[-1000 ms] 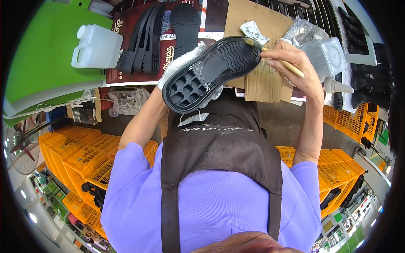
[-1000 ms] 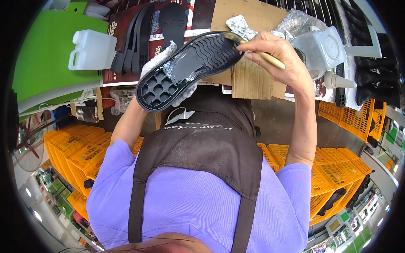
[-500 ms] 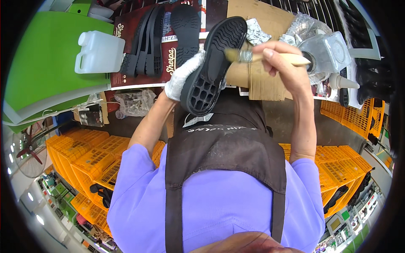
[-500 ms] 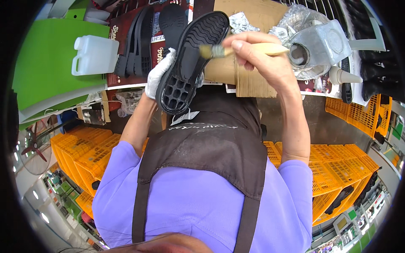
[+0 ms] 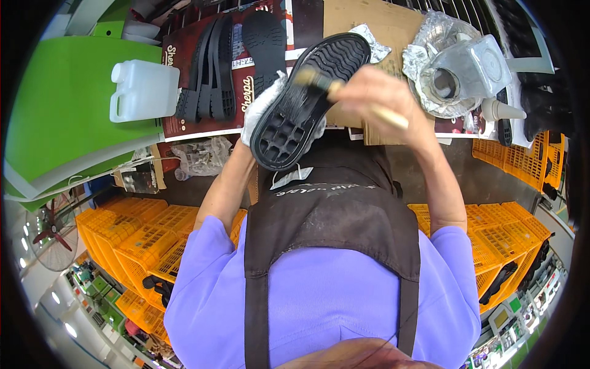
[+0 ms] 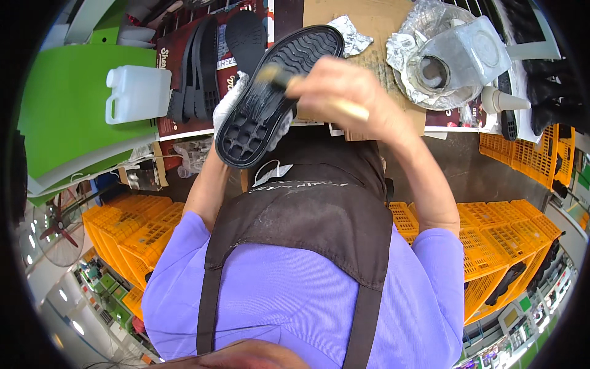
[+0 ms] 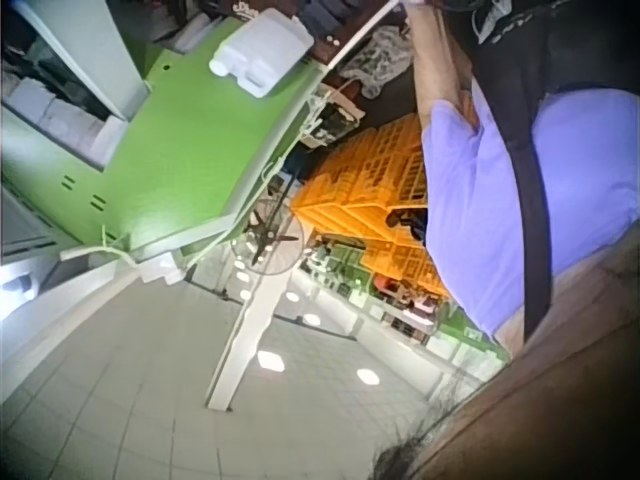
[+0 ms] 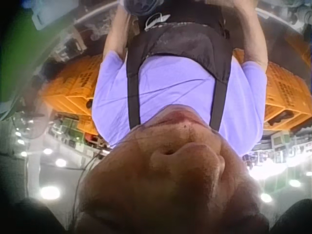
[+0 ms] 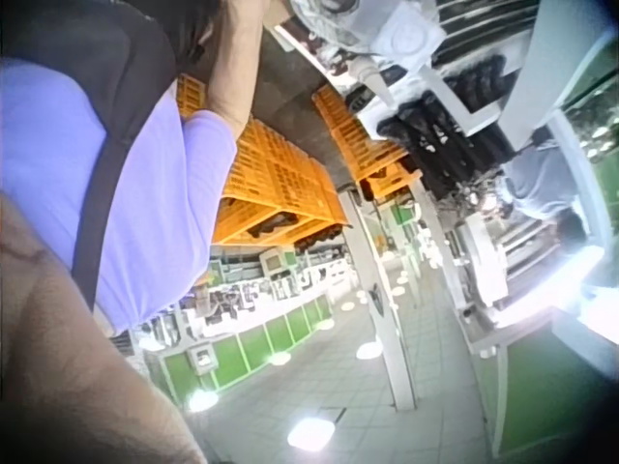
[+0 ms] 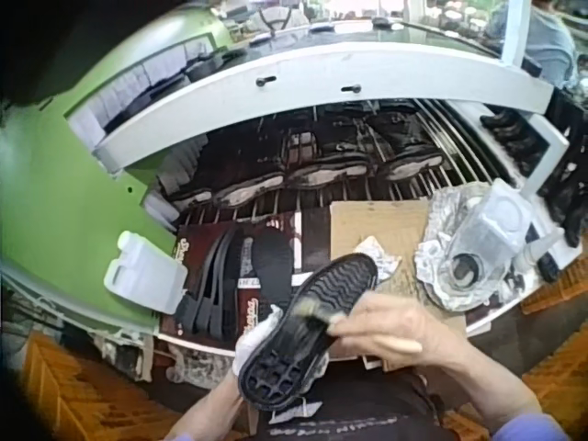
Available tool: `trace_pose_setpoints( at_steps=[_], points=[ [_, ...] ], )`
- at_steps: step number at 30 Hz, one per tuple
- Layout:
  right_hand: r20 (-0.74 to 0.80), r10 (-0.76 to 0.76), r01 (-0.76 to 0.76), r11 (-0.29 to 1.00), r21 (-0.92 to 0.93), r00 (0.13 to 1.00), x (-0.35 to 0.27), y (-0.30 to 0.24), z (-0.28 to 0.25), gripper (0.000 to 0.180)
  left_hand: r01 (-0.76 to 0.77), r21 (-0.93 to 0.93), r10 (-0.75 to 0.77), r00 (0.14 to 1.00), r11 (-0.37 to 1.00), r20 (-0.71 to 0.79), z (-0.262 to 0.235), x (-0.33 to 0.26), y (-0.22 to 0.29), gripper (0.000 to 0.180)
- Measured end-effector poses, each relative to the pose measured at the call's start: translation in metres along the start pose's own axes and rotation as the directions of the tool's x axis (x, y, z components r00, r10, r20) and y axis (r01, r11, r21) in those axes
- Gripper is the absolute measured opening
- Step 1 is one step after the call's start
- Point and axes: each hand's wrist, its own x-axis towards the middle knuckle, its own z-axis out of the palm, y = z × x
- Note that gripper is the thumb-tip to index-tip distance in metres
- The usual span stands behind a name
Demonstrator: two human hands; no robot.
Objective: The person applies a dark adhesive to the bottom of black shoe soles using a brush. They repeatedly dip the brush into a container and coat the textured surface of each sole before placing it on a green workbench. The process is repeated for multiple soles.
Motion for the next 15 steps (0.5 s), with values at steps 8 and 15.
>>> trace_pose_setpoints(
  at_steps=[8,15],
  points=[
    [-0.297,0.379,-0.375,0.924,0.071,0.877,-0.011,0.008,0.013,0.015,-0.123,0.272,0.188,0.956,0.954,-0.227,0.002,0.000,-0.012,0.042],
    [-0.386,0.513,-0.475,0.858,0.197,0.766,0.008,-0.013,-0.003,0.020,-0.117,0.276,0.181,0.959,0.954,-0.220,0.012,-0.003,-0.012,0.045]
  ],
)
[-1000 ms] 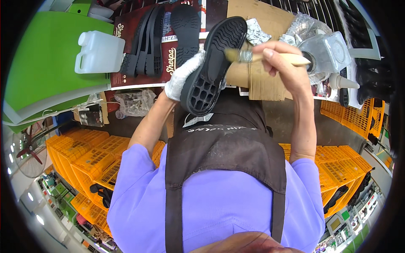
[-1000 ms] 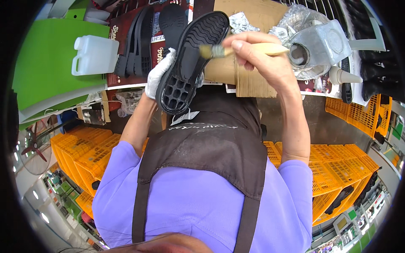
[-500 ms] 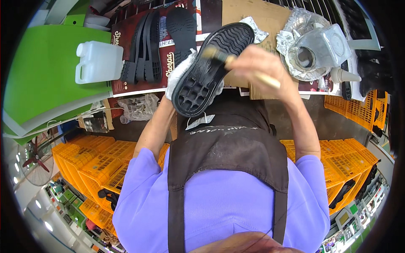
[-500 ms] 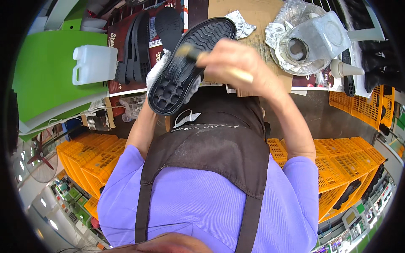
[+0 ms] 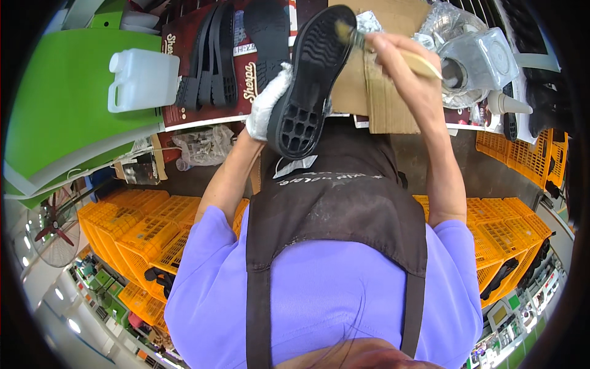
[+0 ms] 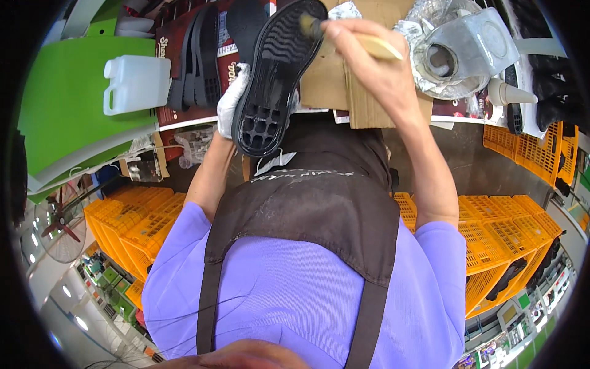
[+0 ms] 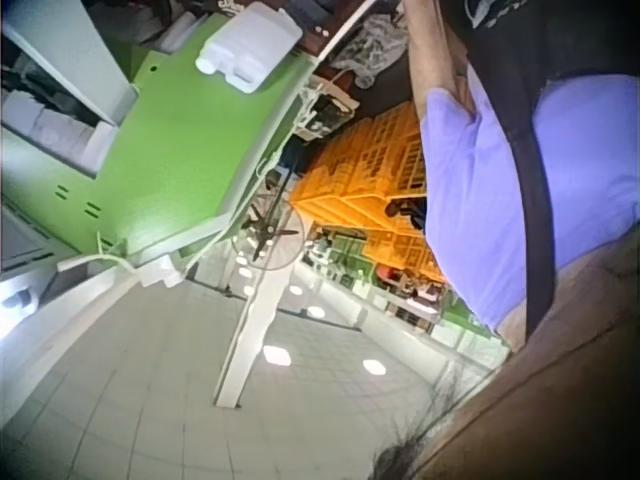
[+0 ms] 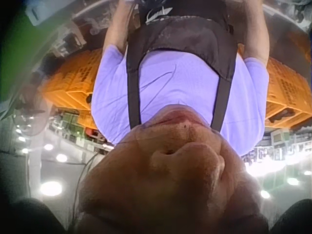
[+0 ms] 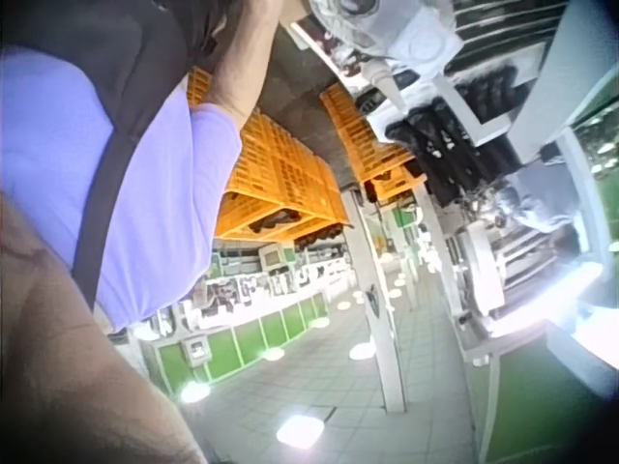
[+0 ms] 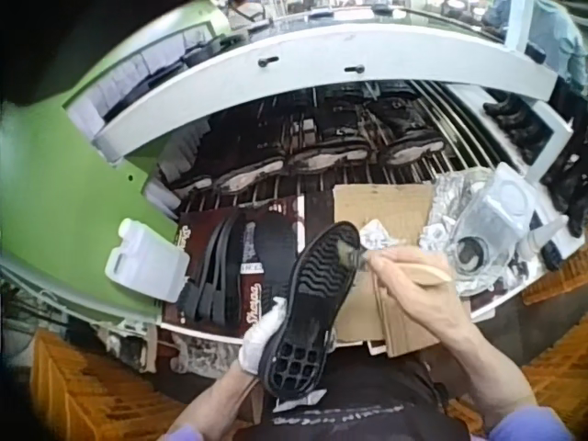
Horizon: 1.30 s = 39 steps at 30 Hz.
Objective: The person applies a dark adhesive to the bottom of black shoe soles using a brush. They repeatedly dip the brush into a container and coat the textured surface of each sole before placing it on a green workbench. The process is repeated for multiple soles.
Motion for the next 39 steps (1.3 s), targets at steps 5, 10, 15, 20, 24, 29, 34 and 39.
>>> trace_pose_setpoints(
  at_steps=[5,10,15,20,24,29,34,39],
  points=[
    [0.211,-0.306,0.335,0.934,-0.121,0.928,-0.029,-0.006,0.027,0.011,-0.076,0.034,0.074,0.996,0.997,0.053,0.002,0.006,0.002,0.042],
    [0.440,-0.341,0.308,0.940,0.146,0.831,-0.050,-0.023,0.036,0.011,-0.132,0.129,0.136,0.990,0.983,-0.023,-0.007,0.009,0.005,0.042],
    [0.632,0.274,-0.375,0.927,0.028,0.724,-0.002,-0.024,0.018,0.023,-0.216,0.499,0.227,0.973,0.839,0.039,0.000,0.006,0.006,0.050],
    [0.436,0.229,-0.241,0.970,-0.028,0.870,0.055,0.003,0.006,0.025,-0.238,0.585,0.221,0.970,0.775,0.102,0.007,0.000,0.006,0.058],
    [0.186,0.147,-0.135,0.988,-0.073,0.972,0.060,-0.021,0.006,0.026,-0.263,0.515,0.263,0.962,0.816,0.076,0.011,-0.006,0.000,0.058],
    [0.285,-0.682,0.739,0.633,-0.231,0.673,0.042,0.024,0.016,0.018,-0.093,-0.063,0.100,0.989,0.994,0.106,-0.001,-0.003,-0.001,0.047],
    [0.595,-0.562,0.622,0.772,0.129,0.575,-0.006,-0.006,0.008,0.023,-0.122,-0.061,0.125,0.991,0.991,0.042,-0.014,0.010,0.003,0.045],
    [0.333,-0.476,0.517,0.855,-0.043,0.814,0.016,0.003,-0.019,0.018,-0.041,-0.103,0.040,0.999,0.994,-0.014,0.006,0.014,0.001,0.045]
  ],
)
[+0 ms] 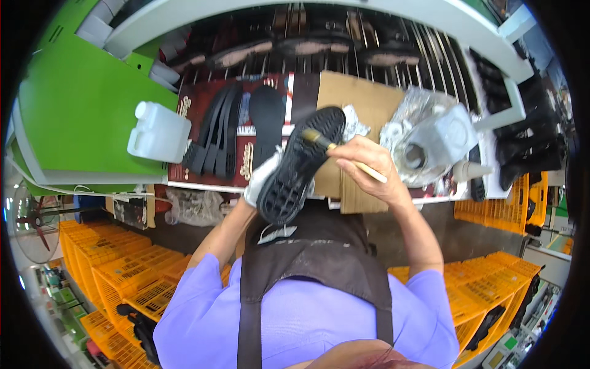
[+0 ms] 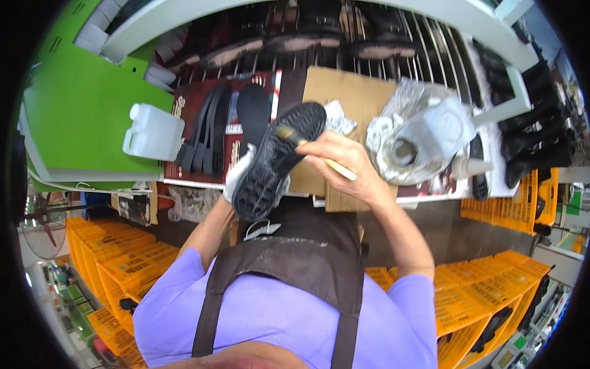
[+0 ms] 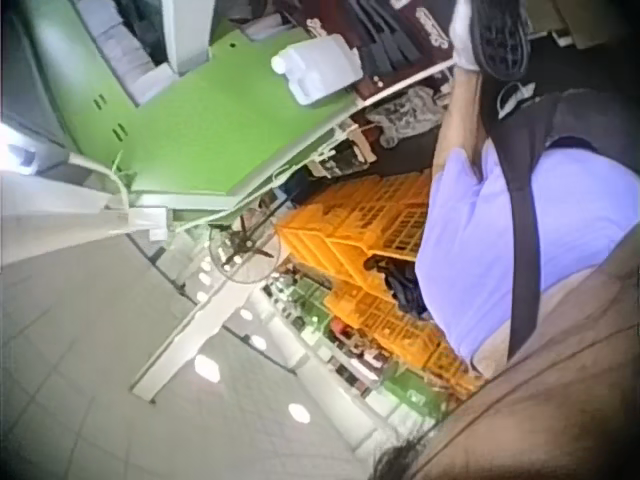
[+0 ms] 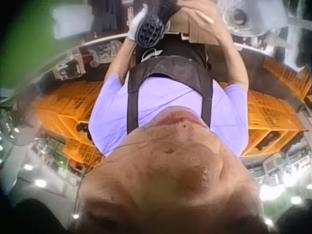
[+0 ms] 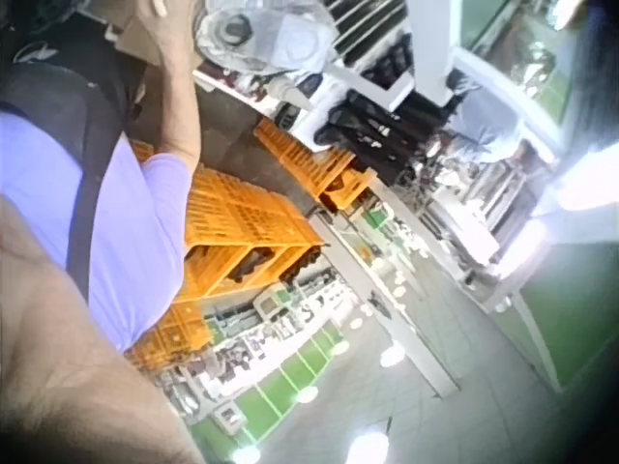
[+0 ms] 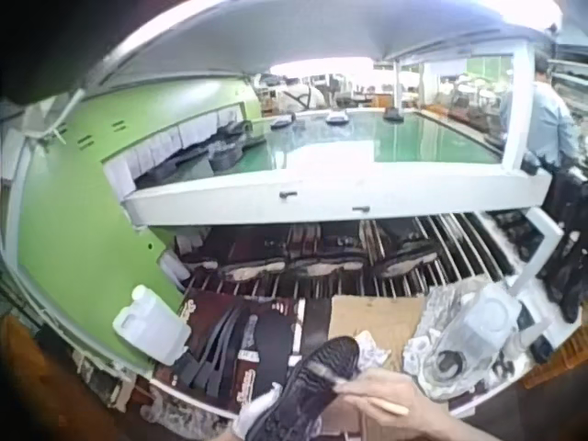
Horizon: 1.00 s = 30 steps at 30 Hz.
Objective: The person applies a dark adhesive to the bottom of black shoe soles using a brush. They repeatedly dip the brush into a container and coat the textured surface of each sole before placing it on a green workbench. The process is repeated for multiple soles.
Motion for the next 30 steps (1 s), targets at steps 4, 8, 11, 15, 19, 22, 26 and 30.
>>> trace_pose_setpoints(
  at_steps=[4,8,11,15,19,22,26,30],
  points=[
    [-0.007,-0.008,0.008,1.000,-0.023,1.000,-0.007,-0.008,0.001,0.017,0.059,0.052,-0.061,0.998,0.997,0.036,0.006,0.010,0.000,0.047],
    [0.160,-0.008,-0.037,0.960,0.276,0.987,-0.013,-0.040,-0.009,0.017,-0.069,0.177,0.056,0.996,0.982,0.073,0.032,0.011,0.004,0.046],
    [-0.177,0.092,-0.009,0.909,0.417,0.980,-0.032,-0.026,-0.036,0.016,-0.165,0.215,0.134,0.979,0.963,0.152,0.076,0.000,0.017,0.055],
    [-0.472,0.239,0.095,0.809,0.581,0.849,-0.045,-0.012,-0.048,0.027,-0.318,0.279,0.187,0.892,0.906,0.411,0.165,0.032,0.085,0.057],
    [-0.451,0.330,0.039,0.771,0.635,0.829,-0.044,-0.012,-0.046,0.022,-0.674,0.438,0.509,0.737,0.595,0.443,0.251,0.106,0.170,0.055],
    [-0.446,0.380,0.007,0.754,0.657,0.811,-0.036,-0.018,-0.034,0.024,-0.697,0.434,0.526,0.717,0.571,0.458,0.234,0.206,0.265,0.054],
    [-0.407,0.518,-0.127,0.720,0.682,0.752,-0.043,-0.020,-0.018,0.023,-0.261,0.939,0.826,0.460,-0.226,0.326,0.223,0.238,0.309,0.052],
    [-0.390,0.559,-0.199,0.722,0.662,0.732,-0.051,-0.022,-0.008,0.026,-0.162,0.621,0.608,0.126,-0.767,0.784,0.208,0.243,0.292,0.045]
  ],
)
